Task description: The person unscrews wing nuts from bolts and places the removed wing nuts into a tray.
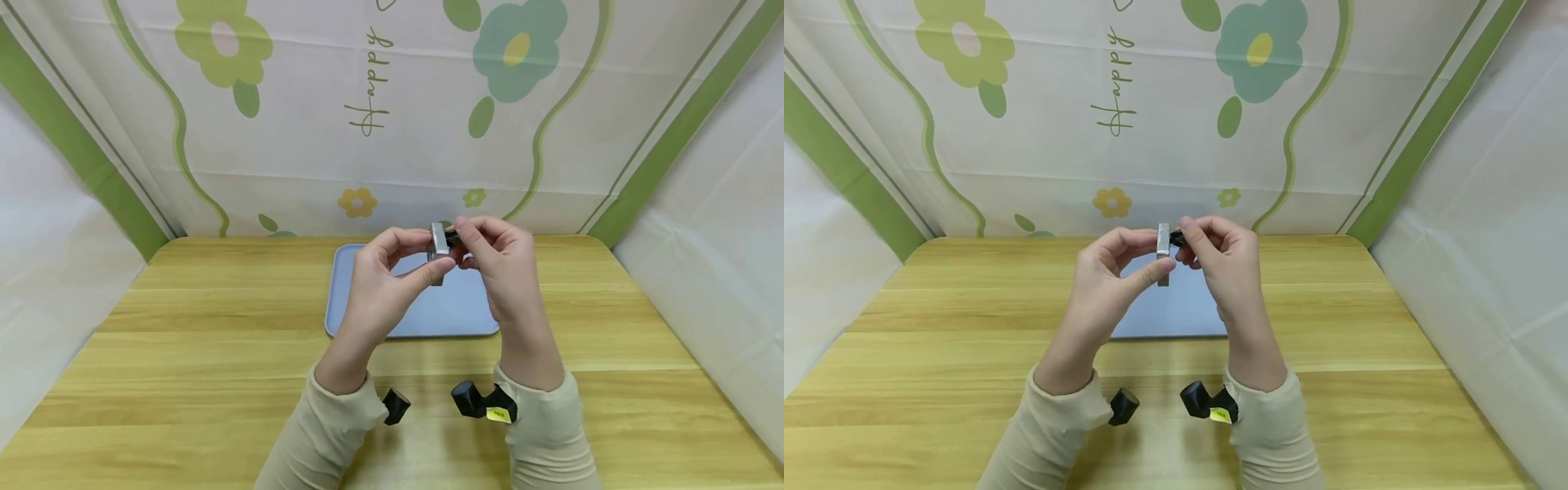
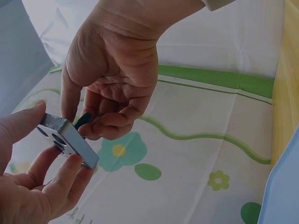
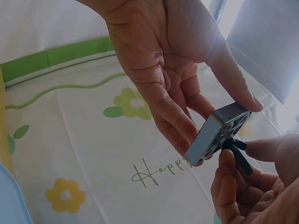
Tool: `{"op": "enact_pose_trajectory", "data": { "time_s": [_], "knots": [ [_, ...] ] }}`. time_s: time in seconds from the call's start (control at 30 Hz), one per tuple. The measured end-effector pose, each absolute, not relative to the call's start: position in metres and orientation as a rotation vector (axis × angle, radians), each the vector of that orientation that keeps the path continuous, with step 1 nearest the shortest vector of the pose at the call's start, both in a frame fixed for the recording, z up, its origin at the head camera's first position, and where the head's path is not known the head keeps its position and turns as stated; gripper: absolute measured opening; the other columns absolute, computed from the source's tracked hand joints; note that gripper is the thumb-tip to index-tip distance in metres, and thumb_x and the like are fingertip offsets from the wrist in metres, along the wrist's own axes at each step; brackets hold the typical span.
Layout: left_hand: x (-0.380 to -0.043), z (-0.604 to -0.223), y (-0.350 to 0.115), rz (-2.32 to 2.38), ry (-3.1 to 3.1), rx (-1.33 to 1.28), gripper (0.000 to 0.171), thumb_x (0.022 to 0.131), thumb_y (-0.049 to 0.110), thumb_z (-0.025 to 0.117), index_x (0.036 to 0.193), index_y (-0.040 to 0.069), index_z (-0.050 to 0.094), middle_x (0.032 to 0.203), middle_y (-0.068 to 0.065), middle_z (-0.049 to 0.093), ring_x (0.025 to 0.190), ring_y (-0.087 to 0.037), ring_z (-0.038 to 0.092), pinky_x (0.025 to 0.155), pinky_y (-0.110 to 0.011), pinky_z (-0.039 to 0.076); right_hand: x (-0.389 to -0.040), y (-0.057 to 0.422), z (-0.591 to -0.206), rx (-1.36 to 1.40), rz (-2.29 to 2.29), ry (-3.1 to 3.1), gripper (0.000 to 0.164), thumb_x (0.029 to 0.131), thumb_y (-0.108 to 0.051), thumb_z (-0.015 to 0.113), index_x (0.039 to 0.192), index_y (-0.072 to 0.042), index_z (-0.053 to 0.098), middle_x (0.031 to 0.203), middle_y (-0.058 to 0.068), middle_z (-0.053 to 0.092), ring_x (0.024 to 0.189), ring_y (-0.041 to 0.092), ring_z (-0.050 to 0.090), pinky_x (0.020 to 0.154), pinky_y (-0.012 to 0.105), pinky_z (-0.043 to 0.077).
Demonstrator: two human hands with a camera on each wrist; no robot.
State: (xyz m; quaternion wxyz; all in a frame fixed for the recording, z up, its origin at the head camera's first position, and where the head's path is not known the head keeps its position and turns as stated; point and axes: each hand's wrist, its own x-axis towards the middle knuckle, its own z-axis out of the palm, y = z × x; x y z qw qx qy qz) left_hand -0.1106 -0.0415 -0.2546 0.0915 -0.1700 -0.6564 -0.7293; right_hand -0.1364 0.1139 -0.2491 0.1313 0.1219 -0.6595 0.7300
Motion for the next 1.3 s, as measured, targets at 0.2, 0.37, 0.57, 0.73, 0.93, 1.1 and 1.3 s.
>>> {"op": "enact_pose_trajectory", "data": {
  "time_s": [0.2,0.37,0.57,0.73,0.93,1.1,1.3],
  "knots": [
    [-0.1117,-0.2545,-0.0431,-2.151,-1.946,-0.506,0.031,0.083,0.0,0.078,0.111,-0.002,0.065,0.119,-0.013,0.066,0.112,-0.02,0.066,0.09,-0.031,0.061,-0.1368,0.1155,-0.2484,0.436,2.136,-1.883,0.029,0.095,0.001,0.063,0.079,-0.019,0.076,0.077,-0.005,0.072,0.066,0.008,0.066,0.062,0.019,0.06],
    [-0.1124,-0.2542,-0.0449,-2.142,-1.95,-0.492,0.03,0.083,0.001,0.079,0.11,-0.002,0.066,0.118,-0.013,0.067,0.111,-0.02,0.066,0.09,-0.031,0.061,-0.137,0.1185,-0.2476,0.491,2.166,-1.892,0.027,0.093,0.003,0.064,0.085,-0.018,0.078,0.083,-0.004,0.074,0.073,0.009,0.069,0.07,0.021,0.062],
    [-0.1126,-0.2537,-0.0461,-2.148,-1.961,-0.482,0.03,0.083,0.002,0.079,0.11,-0.001,0.066,0.117,-0.012,0.068,0.11,-0.019,0.066,0.09,-0.031,0.061,-0.1368,0.1232,-0.2474,0.546,2.147,-1.941,0.022,0.091,0.006,0.067,0.094,-0.013,0.078,0.089,-0.003,0.075,0.08,0.01,0.068,0.077,0.021,0.06],
    [-0.1129,-0.2538,-0.0472,-2.145,-1.972,-0.475,0.03,0.083,0.003,0.079,0.11,0.0,0.066,0.116,-0.012,0.068,0.11,-0.018,0.066,0.089,-0.032,0.062,-0.1358,0.1237,-0.2467,0.58,2.107,-1.963,0.021,0.089,0.008,0.068,0.103,-0.005,0.077,0.094,-0.002,0.075,0.081,0.01,0.065,0.075,0.02,0.057],
    [-0.1133,-0.2537,-0.0483,-2.146,-1.974,-0.469,0.03,0.083,0.003,0.079,0.11,0.0,0.066,0.116,-0.012,0.068,0.11,-0.018,0.066,0.088,-0.032,0.062,-0.1367,0.1211,-0.2472,0.603,2.031,-1.979,0.022,0.087,0.011,0.068,0.108,0.005,0.072,0.098,-0.003,0.074,0.088,0.013,0.065,0.076,0.018,0.057],
    [-0.1127,-0.2535,-0.049,-2.144,-1.983,-0.463,0.03,0.084,0.004,0.079,0.111,0.001,0.066,0.117,-0.011,0.068,0.111,-0.017,0.066,0.087,-0.033,0.063,-0.1365,0.119,-0.2484,0.642,1.992,-1.956,0.026,0.085,0.015,0.067,0.108,0.003,0.071,0.1,-0.002,0.071,0.095,0.016,0.065,0.081,0.02,0.059],
    [-0.1123,-0.253,-0.0494,-2.144,-1.986,-0.457,0.03,0.084,0.004,0.079,0.111,0.001,0.067,0.118,-0.011,0.069,0.11,-0.017,0.066,0.086,-0.032,0.063,-0.1366,0.1174,-0.2503,0.701,1.958,-1.911,0.029,0.085,0.018,0.066,0.104,-0.003,0.072,0.099,-0.001,0.069,0.093,0.016,0.064,0.08,0.02,0.06]
  ]
}}
